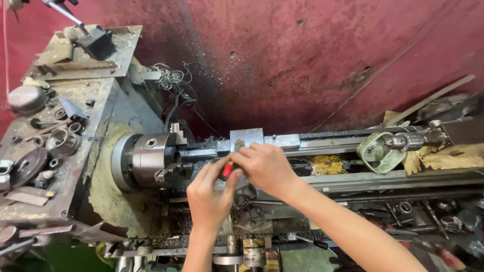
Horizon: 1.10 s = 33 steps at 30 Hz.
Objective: Operating a manual lathe by clearing metal shavings with a brush and adjusting the carriage using handwheels
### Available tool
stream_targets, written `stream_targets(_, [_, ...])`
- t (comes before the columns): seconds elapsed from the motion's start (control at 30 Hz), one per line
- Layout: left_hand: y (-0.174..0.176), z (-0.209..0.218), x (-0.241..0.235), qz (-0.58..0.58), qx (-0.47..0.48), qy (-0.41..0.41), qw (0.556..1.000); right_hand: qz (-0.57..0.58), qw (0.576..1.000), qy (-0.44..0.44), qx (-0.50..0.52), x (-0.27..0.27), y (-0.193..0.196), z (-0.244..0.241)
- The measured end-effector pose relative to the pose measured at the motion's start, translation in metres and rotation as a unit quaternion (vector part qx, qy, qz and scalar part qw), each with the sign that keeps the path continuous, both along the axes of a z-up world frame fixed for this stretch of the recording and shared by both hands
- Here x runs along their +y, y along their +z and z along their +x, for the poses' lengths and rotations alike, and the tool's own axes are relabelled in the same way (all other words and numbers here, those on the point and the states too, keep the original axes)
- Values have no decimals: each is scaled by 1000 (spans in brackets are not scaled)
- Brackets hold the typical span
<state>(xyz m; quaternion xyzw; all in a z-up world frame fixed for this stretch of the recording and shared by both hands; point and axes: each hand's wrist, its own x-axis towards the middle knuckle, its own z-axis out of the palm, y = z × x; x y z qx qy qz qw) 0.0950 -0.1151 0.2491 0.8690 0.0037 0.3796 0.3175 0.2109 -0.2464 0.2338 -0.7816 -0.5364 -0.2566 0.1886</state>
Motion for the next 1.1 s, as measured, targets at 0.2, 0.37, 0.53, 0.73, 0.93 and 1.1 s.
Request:
stream_targets(0.2, [-7,-2,6,48,-29,23,998,24,1000,4,-7,11,7,-3])
stream_targets(0.37, [-43,7,34,63,-28,74,995,25,966,-112,233,-38,3,14])
stream_targets(0.53, [-88,4,56,0,19,121,992,166,914,-245,277,-127,-70,29])
stream_targets(0.73, [-149,22,64,-50,51,116,991,71,830,-399,384,-200,-158,12])
stream_targets(0.93, [-194,43,74,-63,77,105,989,70,819,-406,400,-224,-211,-6])
stream_targets(1.1, [-212,57,80,-49,100,100,989,55,810,-380,444,-221,-233,-11])
